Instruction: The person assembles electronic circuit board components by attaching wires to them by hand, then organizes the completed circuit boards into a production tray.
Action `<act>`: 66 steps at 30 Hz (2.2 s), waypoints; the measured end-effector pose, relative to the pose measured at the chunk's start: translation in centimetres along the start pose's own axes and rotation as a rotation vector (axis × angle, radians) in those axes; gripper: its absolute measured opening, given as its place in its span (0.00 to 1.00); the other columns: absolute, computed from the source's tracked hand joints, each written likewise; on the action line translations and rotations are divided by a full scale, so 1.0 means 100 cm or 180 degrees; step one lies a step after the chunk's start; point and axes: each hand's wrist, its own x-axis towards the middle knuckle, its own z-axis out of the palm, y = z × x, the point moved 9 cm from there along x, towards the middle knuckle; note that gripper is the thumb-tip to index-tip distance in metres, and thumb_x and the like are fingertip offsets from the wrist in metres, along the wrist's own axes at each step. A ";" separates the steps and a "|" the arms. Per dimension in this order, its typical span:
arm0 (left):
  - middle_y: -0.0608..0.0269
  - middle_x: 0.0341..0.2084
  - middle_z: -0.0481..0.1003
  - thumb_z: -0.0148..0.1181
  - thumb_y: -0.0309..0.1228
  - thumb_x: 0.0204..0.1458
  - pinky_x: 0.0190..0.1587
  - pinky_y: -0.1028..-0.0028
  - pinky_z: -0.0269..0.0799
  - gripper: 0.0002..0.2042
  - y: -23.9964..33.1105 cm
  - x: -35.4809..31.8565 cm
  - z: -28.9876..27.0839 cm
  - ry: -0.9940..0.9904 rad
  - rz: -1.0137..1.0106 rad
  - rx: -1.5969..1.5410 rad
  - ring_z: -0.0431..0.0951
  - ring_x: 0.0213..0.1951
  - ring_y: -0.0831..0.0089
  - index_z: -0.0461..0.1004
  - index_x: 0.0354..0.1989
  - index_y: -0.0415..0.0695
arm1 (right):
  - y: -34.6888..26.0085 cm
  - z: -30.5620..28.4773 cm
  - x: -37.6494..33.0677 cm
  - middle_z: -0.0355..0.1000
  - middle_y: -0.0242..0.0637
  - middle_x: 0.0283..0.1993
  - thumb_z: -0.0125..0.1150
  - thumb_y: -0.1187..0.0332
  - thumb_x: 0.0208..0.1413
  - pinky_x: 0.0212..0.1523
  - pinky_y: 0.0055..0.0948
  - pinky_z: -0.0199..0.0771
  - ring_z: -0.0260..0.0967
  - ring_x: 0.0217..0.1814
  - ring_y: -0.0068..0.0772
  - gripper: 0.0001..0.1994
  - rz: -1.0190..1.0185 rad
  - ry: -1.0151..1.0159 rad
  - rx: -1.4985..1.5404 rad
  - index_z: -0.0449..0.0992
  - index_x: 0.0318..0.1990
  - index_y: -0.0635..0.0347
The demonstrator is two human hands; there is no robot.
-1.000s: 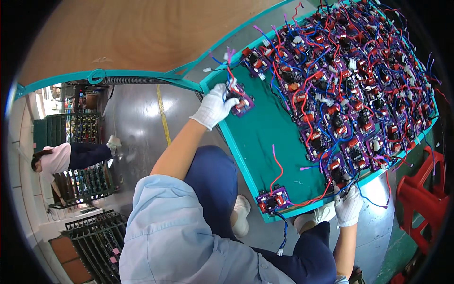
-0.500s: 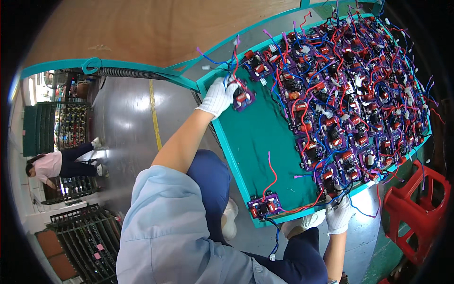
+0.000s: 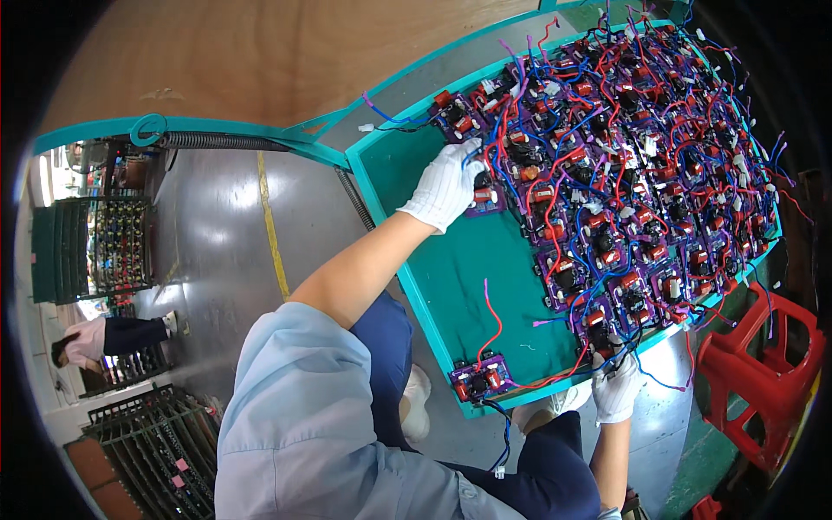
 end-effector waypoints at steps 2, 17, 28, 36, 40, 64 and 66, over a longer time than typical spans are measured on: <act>0.46 0.33 0.70 0.50 0.30 0.49 0.41 0.63 0.66 0.11 -0.016 0.007 -0.001 0.0169 -0.0159 0.0021 0.70 0.38 0.52 0.69 0.39 0.38 | -0.001 -0.001 -0.002 0.71 0.45 0.32 0.61 0.71 0.40 0.31 0.34 0.69 0.69 0.31 0.47 0.17 0.0027 -0.0023 -0.0002 0.70 0.42 0.59; 0.44 0.52 0.58 0.63 0.41 0.32 0.56 0.58 0.53 0.38 0.083 -0.155 0.013 -0.2577 0.1739 0.1023 0.58 0.55 0.51 0.57 0.55 0.41 | 0.016 0.002 -0.004 0.69 0.42 0.26 0.60 0.66 0.44 0.26 0.30 0.66 0.67 0.25 0.40 0.16 0.0326 -0.0238 -0.0373 0.70 0.42 0.59; 0.53 0.44 0.65 0.65 0.45 0.27 0.45 0.62 0.63 0.38 0.116 -0.243 0.038 -0.2262 0.1058 0.0158 0.66 0.46 0.59 0.63 0.50 0.38 | 0.007 -0.001 -0.008 0.67 0.37 0.22 0.61 0.69 0.42 0.22 0.29 0.63 0.63 0.19 0.35 0.18 0.0075 0.0120 0.0001 0.70 0.45 0.56; 0.58 0.35 0.71 0.53 0.22 0.44 0.35 0.73 0.71 0.17 0.060 -0.222 0.015 -0.1023 -0.1061 -0.2070 0.73 0.33 0.73 0.66 0.45 0.35 | 0.008 0.000 -0.004 0.69 0.42 0.27 0.61 0.70 0.39 0.26 0.33 0.67 0.67 0.26 0.44 0.17 0.0174 0.0088 -0.0047 0.71 0.40 0.58; 0.62 0.39 0.69 0.43 0.27 0.55 0.30 0.80 0.69 0.15 0.034 -0.160 0.002 0.0234 -0.1427 -0.2289 0.71 0.31 0.80 0.62 0.51 0.38 | 0.012 0.000 -0.008 0.68 0.40 0.25 0.61 0.69 0.43 0.26 0.29 0.65 0.66 0.24 0.39 0.16 0.0029 0.0183 -0.0070 0.70 0.43 0.58; 0.49 0.46 0.64 0.43 0.34 0.56 0.48 0.68 0.62 0.18 0.037 -0.122 -0.002 0.0123 -0.0195 -0.1221 0.66 0.43 0.65 0.62 0.47 0.30 | 0.010 -0.015 -0.018 0.70 0.46 0.36 0.51 0.64 0.46 0.36 0.42 0.69 0.69 0.37 0.48 0.18 0.0847 -0.1276 0.0052 0.64 0.46 0.58; 0.48 0.47 0.63 0.41 0.38 0.57 0.47 0.68 0.62 0.21 0.077 -0.135 0.010 0.0265 -0.0216 -0.0581 0.66 0.44 0.64 0.60 0.51 0.31 | 0.041 -0.031 -0.056 0.71 0.46 0.30 0.50 0.65 0.46 0.34 0.43 0.68 0.69 0.34 0.50 0.13 0.1207 -0.1567 -0.0223 0.68 0.39 0.60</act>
